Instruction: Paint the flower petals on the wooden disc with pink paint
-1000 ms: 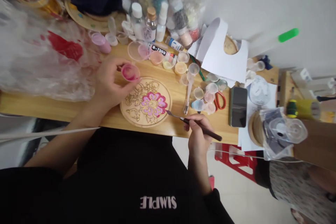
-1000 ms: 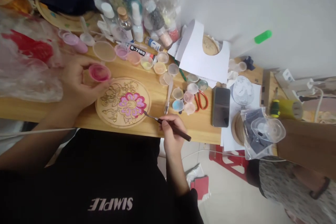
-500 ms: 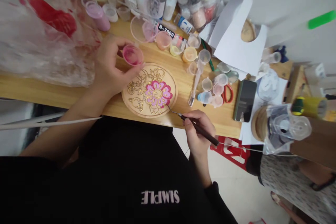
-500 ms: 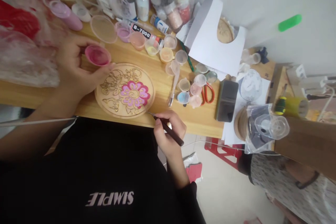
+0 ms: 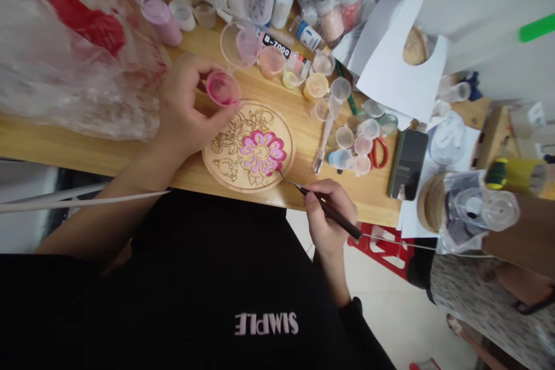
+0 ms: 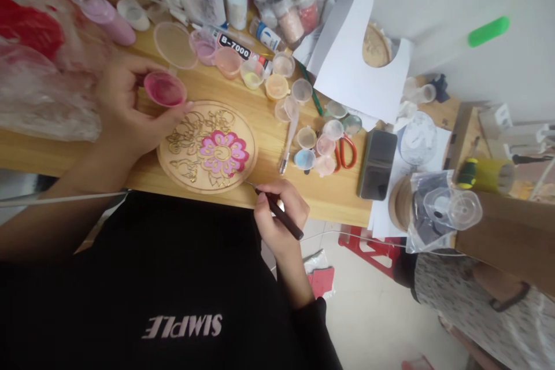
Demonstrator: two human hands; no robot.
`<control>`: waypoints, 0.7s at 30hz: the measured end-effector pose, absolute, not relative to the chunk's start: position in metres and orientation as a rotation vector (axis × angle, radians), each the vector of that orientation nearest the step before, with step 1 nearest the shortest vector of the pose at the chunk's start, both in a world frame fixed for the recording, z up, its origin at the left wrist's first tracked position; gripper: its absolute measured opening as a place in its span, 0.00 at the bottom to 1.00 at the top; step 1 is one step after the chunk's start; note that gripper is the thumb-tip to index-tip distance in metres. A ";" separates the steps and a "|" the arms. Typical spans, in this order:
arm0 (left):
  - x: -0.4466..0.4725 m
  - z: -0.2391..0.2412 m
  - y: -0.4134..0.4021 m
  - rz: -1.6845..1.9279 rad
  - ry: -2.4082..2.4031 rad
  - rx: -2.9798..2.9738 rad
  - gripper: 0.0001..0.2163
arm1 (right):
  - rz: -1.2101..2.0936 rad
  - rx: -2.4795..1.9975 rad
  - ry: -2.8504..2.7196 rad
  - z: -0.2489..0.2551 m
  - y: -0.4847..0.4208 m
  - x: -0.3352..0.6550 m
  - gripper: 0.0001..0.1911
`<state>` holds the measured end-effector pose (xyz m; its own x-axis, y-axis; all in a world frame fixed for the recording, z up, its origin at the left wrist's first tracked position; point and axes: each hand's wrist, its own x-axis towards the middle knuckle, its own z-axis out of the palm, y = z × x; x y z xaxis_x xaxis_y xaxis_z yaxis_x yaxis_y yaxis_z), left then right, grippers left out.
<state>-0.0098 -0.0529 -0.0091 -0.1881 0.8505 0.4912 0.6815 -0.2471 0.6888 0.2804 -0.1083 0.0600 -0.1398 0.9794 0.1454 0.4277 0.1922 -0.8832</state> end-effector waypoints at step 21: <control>-0.007 -0.011 -0.054 1.413 1.846 1.886 0.26 | 0.958 -1.307 -1.689 0.058 -0.107 0.281 0.06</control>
